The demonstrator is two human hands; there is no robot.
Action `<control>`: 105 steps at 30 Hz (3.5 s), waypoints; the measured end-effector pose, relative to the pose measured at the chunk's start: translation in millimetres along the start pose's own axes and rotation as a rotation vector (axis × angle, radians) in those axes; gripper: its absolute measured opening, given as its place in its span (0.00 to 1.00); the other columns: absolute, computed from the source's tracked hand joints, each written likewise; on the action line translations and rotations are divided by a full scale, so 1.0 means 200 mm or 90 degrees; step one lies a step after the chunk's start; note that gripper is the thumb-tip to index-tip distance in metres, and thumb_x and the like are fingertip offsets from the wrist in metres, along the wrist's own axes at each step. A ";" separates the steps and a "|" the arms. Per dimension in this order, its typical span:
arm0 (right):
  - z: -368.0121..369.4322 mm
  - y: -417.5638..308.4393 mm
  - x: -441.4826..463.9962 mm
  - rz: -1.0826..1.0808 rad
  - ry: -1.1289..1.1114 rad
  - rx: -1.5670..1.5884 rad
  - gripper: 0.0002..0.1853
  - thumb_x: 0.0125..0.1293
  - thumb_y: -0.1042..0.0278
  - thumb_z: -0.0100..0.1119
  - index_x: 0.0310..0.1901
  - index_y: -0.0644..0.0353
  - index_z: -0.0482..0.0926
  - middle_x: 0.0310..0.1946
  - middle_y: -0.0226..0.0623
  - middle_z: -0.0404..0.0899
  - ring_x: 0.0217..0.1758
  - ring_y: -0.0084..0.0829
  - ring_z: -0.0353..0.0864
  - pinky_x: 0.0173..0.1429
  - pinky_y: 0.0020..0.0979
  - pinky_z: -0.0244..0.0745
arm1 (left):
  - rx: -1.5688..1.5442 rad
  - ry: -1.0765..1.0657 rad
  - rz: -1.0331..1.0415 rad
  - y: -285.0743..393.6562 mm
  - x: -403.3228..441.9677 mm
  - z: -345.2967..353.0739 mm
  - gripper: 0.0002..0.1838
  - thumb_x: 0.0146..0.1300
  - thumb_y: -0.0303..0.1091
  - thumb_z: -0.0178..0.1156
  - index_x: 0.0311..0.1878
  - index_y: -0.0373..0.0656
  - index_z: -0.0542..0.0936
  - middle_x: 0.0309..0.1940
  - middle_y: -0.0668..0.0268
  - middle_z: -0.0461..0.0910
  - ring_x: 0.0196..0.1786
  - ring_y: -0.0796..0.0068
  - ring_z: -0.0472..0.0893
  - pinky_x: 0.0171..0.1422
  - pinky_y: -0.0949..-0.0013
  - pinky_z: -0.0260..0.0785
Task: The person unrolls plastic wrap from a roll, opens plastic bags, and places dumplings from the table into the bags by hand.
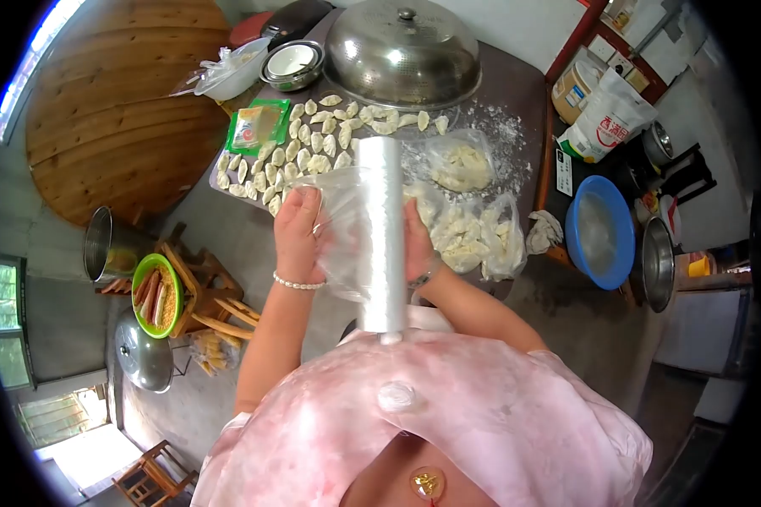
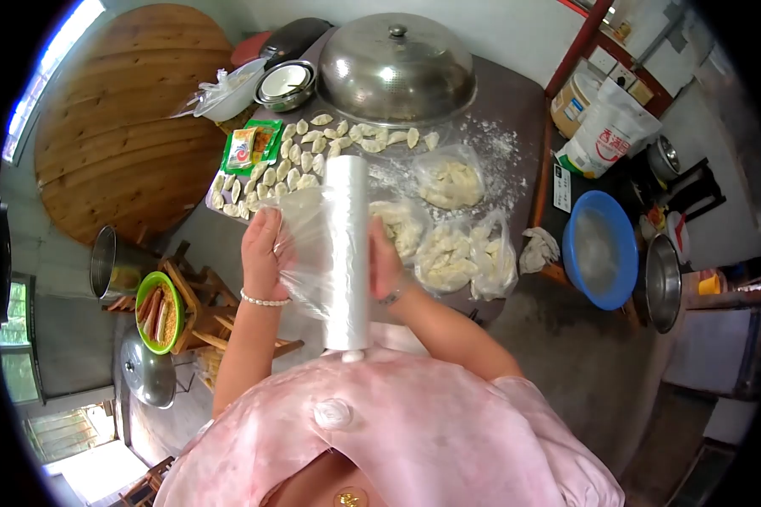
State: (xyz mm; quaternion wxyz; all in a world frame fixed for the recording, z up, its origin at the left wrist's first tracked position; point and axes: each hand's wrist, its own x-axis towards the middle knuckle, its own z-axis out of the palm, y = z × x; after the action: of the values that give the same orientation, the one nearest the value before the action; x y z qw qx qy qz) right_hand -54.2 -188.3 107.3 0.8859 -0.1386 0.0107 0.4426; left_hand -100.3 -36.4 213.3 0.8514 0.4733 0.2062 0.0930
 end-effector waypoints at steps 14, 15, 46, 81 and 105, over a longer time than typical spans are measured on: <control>-0.09 -0.09 -0.13 0.038 -0.055 0.067 0.48 0.49 0.20 0.35 0.62 0.52 0.61 0.52 0.56 0.69 0.46 0.49 0.76 0.44 0.49 0.76 | -0.143 0.101 0.071 0.04 0.00 -0.32 0.09 0.66 0.35 0.49 0.40 0.39 0.72 0.31 0.68 0.77 0.32 0.79 0.76 0.37 0.76 0.70; -0.11 -0.09 -0.14 0.059 -0.108 0.079 0.48 0.49 0.19 0.34 0.62 0.52 0.60 0.51 0.58 0.69 0.46 0.50 0.76 0.43 0.49 0.76 | -0.141 0.107 0.063 0.03 -0.01 -0.37 0.09 0.66 0.34 0.49 0.40 0.39 0.73 0.31 0.68 0.77 0.32 0.78 0.76 0.37 0.76 0.70; -0.22 -0.21 -0.36 0.022 0.002 -0.136 0.43 0.54 0.35 0.52 0.60 0.65 0.59 0.51 0.49 0.66 0.46 0.42 0.73 0.42 0.40 0.74 | 0.146 0.387 0.015 -0.49 -0.13 -1.29 0.06 0.60 0.33 0.57 0.28 0.44 0.74 0.19 0.79 0.68 0.20 0.89 0.62 0.22 0.82 0.51; -0.12 -0.19 -0.49 0.044 0.121 -0.148 0.34 0.55 0.50 0.55 0.54 0.71 0.64 0.43 0.51 0.74 0.42 0.41 0.77 0.47 0.38 0.74 | -0.007 -0.477 -0.460 -0.32 -0.08 -0.21 0.24 0.46 0.24 0.65 0.49 0.37 0.73 0.21 0.74 0.71 0.18 0.88 0.67 0.20 0.81 0.59; -0.10 -0.17 -0.50 0.035 0.062 -0.156 0.35 0.52 0.47 0.58 0.53 0.71 0.65 0.45 0.47 0.72 0.38 0.40 0.75 0.41 0.37 0.74 | 0.331 -0.514 -0.332 -0.39 -0.10 -0.26 0.14 0.52 0.29 0.64 0.43 0.38 0.77 0.24 0.74 0.74 0.29 0.85 0.72 0.33 0.78 0.66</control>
State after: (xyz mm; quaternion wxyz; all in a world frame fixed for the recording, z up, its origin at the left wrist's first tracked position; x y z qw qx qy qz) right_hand -86.6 -290.0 109.8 0.8482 -0.2671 0.0036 0.4574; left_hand -144.6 -44.6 129.0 0.7126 0.5995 -0.0100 -0.3641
